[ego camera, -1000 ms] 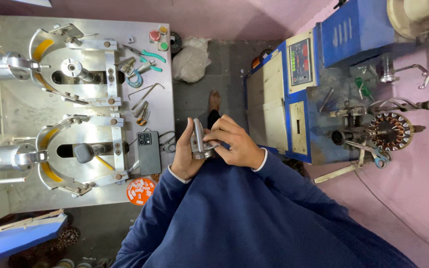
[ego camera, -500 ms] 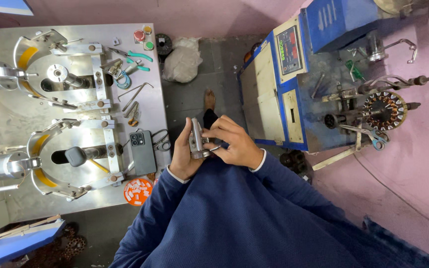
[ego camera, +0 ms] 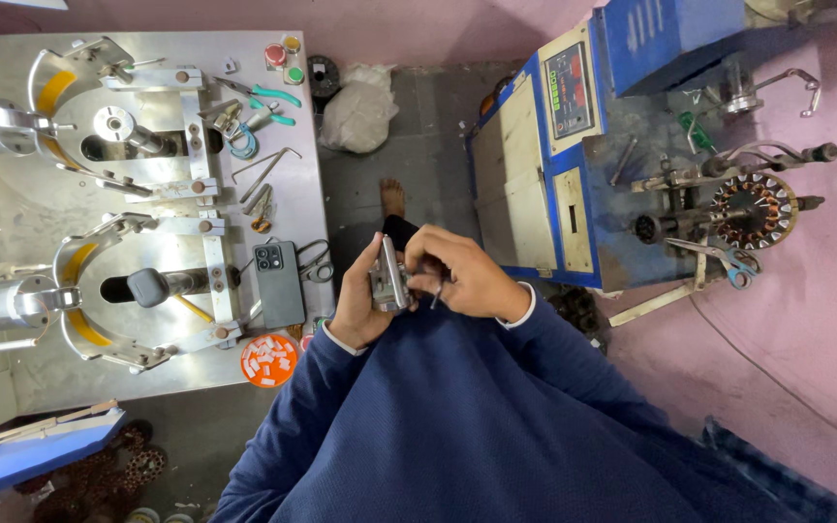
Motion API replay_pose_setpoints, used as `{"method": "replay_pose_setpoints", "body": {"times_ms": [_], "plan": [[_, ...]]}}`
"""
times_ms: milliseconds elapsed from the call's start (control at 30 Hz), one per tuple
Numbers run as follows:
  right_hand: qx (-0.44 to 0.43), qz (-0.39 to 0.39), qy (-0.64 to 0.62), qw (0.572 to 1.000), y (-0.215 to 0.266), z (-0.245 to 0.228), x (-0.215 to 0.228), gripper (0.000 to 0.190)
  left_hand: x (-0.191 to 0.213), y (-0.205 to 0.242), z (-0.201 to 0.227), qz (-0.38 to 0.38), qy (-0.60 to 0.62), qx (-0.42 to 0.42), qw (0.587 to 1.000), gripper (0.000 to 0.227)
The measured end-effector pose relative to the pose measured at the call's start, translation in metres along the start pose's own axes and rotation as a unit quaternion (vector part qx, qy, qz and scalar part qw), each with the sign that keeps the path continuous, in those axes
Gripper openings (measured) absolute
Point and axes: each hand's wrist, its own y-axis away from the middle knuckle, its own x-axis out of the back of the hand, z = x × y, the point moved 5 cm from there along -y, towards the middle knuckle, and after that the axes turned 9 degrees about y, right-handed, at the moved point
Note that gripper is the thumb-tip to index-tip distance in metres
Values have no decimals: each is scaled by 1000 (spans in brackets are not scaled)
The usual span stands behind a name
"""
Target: The person inserts small white plastic pieces into a circular stator assembly mounted on a machine, using scissors to trim excess material. The person then uses a vernier caliper to measure a metal component.
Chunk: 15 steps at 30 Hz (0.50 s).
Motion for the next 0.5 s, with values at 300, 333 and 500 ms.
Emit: {"method": "replay_pose_setpoints", "body": {"times_ms": [300, 333, 500], "plan": [[37, -77, -90, 992, -29, -11, -29, 17, 30, -6, 9, -6, 94, -21, 995, 48], [61, -90, -65, 992, -35, -12, -36, 19, 33, -5, 11, -17, 128, -27, 991, 48], [-45, -36, -305, 951, -90, 37, -37, 17, 46, 14, 34, 5, 101, -122, 987, 49]]}}
